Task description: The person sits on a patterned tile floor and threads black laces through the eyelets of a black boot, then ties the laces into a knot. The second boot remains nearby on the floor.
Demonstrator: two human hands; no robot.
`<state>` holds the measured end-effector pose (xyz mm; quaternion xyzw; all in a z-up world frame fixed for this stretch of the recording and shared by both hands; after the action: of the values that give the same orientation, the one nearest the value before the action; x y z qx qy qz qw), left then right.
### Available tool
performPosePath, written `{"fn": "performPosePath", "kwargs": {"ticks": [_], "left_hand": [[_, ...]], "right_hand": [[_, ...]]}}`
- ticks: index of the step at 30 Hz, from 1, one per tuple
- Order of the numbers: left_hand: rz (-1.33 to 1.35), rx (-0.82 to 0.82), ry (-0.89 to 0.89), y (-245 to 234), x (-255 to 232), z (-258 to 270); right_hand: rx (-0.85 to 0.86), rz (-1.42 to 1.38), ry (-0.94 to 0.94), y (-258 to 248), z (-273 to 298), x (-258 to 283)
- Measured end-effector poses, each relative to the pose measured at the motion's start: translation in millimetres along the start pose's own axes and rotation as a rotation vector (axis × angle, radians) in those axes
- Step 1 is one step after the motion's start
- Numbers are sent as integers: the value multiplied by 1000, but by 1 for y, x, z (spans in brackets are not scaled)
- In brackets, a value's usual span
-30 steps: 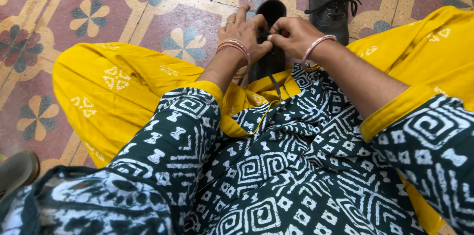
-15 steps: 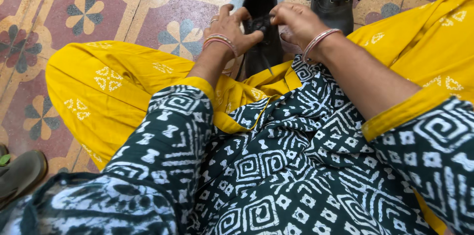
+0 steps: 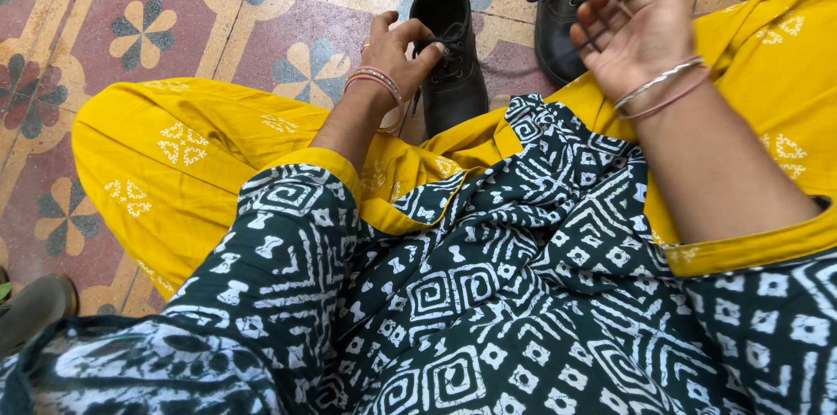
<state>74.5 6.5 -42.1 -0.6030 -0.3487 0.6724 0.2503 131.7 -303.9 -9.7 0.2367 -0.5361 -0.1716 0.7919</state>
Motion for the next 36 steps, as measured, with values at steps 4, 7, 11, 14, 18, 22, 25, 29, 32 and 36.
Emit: {"fn": "performPosePath", "kwargs": {"ticks": [4, 7, 11, 14, 18, 22, 25, 29, 32, 36], "left_hand": [[10, -7, 5, -2, -5, -8], [348, 38, -212, 3, -2, -23], [648, -66, -367, -5, -1, -49], [554, -204, -348, -36, -4, -65], [637, -217, -359, -83, -8, -66], [628, -190, -214, -100, -23, -54], [298, -138, -44, -89, -39, -37], [-94, -70, 191, -62, -50, 4], [-256, -200, 350, -48, -54, 26], [-287, -294, 449, -37, -51, 38]], "right_hand": [[-175, 747, -265, 14, -7, -25], [53, 1084, -474, 26, 4, -42], [238, 1180, -535, 35, 17, -50], [255, 1212, -556, 41, 23, -49], [260, 1253, -587, 45, 26, -48], [276, 1293, -597, 48, 29, -50], [307, 1308, -617, 51, 32, -50], [333, 1339, -618, 58, 40, -48], [366, 1451, -654, 67, 49, -45], [446, 1609, -688, 79, 61, -45]]}}
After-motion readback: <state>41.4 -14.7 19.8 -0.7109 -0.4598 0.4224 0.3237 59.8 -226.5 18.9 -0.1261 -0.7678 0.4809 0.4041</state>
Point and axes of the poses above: each hand's wrist, its own z-axis away from the middle knuckle, its own y-axis out of the palm, x = y × z, the point moved 2 cm from there along -z, towards the middle knuckle, and after that the axes turned 3 degrees about z, right-handed, at the moved point
